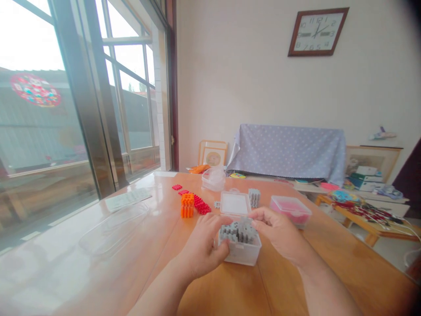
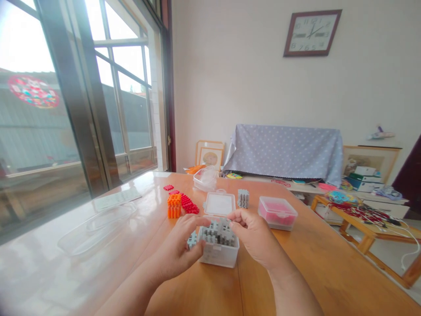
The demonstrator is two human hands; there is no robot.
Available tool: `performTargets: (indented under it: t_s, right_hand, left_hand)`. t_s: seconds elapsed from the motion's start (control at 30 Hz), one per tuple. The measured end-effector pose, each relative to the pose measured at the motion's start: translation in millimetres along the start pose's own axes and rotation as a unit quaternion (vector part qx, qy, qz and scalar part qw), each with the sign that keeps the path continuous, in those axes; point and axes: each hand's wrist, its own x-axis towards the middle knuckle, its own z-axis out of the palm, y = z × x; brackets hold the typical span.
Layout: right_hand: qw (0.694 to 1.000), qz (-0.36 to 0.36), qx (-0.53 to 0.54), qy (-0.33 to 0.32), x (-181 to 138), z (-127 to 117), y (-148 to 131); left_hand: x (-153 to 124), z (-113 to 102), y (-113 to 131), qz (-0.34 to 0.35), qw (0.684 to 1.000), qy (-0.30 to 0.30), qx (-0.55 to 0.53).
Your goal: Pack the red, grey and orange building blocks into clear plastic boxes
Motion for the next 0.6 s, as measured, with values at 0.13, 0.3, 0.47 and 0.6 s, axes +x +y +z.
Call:
performTargets:
  t_s: [0.13, 0.3, 0.47, 0.6]
  right_hand:
    - [1.0, -0.001, -0.025, 0.005, 2.2, -6.2, 9.5]
    - [0.999, -0.011, -0.042, 0.007, 0.5, -0.2, 9.3]
    - [0.998, -0.029, -0.056, 0.029, -1.0, 4.5, 2.2]
    - [0.996, -0.042, -0.08, 0.028, -0.6, 1.5, 1.6]
  left_hand:
    - [0.0, 4.8, -8.5, -0.009, 1.0, 0.008, 0.018]
    - [1.0, 7.9, -15.5, -0.016, 0.999, 0.021, 0.026]
    - [2.6, 7.7, -16.8, -0.011, 0.999, 0.01, 0.031]
    - [3.6, 9.4, -17.8, -0.005, 0.999, 0.005, 0.031]
